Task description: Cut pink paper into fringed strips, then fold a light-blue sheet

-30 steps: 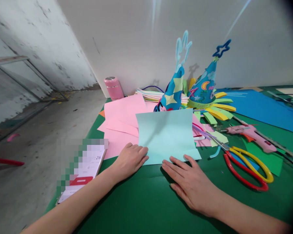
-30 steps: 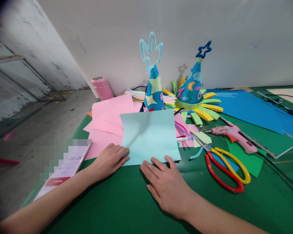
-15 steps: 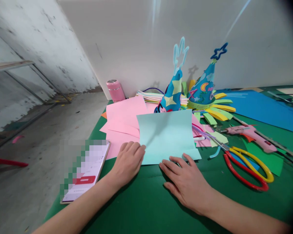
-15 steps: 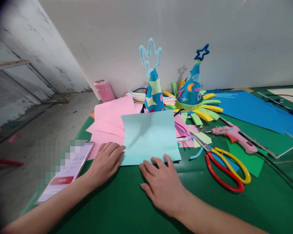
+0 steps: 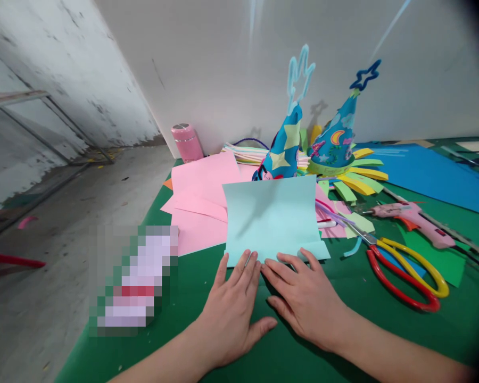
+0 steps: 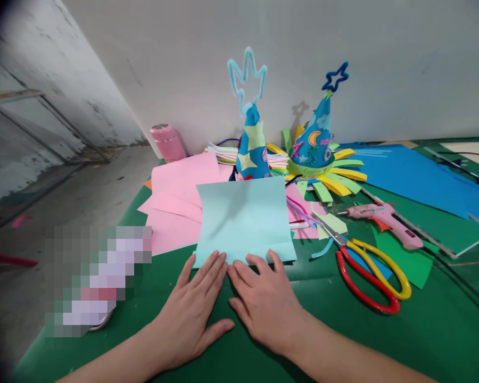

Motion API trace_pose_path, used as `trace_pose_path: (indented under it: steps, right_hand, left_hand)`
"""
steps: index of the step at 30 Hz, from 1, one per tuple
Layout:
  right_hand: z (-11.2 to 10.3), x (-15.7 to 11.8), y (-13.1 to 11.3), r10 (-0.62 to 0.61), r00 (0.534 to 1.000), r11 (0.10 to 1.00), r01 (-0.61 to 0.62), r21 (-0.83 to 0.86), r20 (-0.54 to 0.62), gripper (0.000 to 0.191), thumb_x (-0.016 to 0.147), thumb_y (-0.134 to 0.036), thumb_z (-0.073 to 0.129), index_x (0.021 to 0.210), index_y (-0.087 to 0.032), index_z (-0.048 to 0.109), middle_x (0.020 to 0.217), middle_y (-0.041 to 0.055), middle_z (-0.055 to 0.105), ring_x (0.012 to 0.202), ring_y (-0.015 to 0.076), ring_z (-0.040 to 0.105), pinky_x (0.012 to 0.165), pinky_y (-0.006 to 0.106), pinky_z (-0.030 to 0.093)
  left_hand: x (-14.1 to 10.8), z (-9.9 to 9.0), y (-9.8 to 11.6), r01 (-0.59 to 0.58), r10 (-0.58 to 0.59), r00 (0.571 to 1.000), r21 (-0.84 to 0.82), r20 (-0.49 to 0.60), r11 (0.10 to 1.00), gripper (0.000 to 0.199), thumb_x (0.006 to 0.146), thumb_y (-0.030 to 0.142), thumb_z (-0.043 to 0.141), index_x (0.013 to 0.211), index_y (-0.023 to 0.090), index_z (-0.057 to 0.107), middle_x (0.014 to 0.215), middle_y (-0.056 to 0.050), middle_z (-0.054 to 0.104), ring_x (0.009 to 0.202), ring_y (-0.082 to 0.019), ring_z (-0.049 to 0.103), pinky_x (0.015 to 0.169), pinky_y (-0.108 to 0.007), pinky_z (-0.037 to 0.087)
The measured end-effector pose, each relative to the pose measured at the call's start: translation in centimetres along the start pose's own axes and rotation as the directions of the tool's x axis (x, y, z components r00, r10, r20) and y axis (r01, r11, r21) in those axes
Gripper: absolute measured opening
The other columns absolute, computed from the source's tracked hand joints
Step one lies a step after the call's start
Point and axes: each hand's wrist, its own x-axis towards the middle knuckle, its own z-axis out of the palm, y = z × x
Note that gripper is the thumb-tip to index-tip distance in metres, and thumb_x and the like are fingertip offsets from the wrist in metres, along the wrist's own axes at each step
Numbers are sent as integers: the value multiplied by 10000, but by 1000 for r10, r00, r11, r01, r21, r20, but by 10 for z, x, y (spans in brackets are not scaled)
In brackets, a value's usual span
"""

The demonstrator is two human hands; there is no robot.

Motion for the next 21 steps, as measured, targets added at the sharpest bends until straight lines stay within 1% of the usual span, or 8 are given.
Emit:
trace_pose_path:
  steps: [3,8,13,16,21]
  right_hand:
    - [1,0,0,1,1000,1000,-1,1,14,437,878,-371,279,1281,-209,319,1283,8,445,1129,273,348,934,543,131]
    - [1,-1,2,3,999,1000,-3,12,51,442,885,-385,250,1286,-210,311,1309,5,414,1157,262,322,945,531,93]
    - [2,-3,4,20,998,1000,-21,15,55,448,883,-404,242,1270,-199,337,1314,21,404,1173,248,312,945,517,79]
    - [2,-3,4,24,998,1000,-25,18,54,447,883,-412,240,1265,-205,344,1313,17,405,1171,244,317,945,513,77]
    - [3,-3,4,16,999,1000,-17,13,30,442,882,-413,252,1266,-216,344,1308,5,413,1166,237,325,946,505,76]
  left_hand:
    - [-1,0,0,-11,11,1000,7,-11,1000,712,792,585,249,1275,74,359,1334,-155,346,1264,-287,200,1009,-462,-78]
    - [-1,1,2,8,-8,1000,23,0,1000,691,800,574,243,1282,90,349,1343,-138,340,1269,-280,181,999,-480,-99]
    - [-3,1,0,47,-43,998,61,-55,997,675,793,575,264,1230,88,431,1306,-147,397,1262,-292,191,989,-518,-97]
    - [-8,-1,-5,59,-53,997,93,-64,994,662,792,573,275,1207,91,460,1287,-152,420,1251,-285,228,989,-524,-90]
    - [-20,-5,-13,135,-125,988,120,-87,984,633,783,574,309,1169,111,502,1276,-132,435,1231,-267,282,1002,-517,-58]
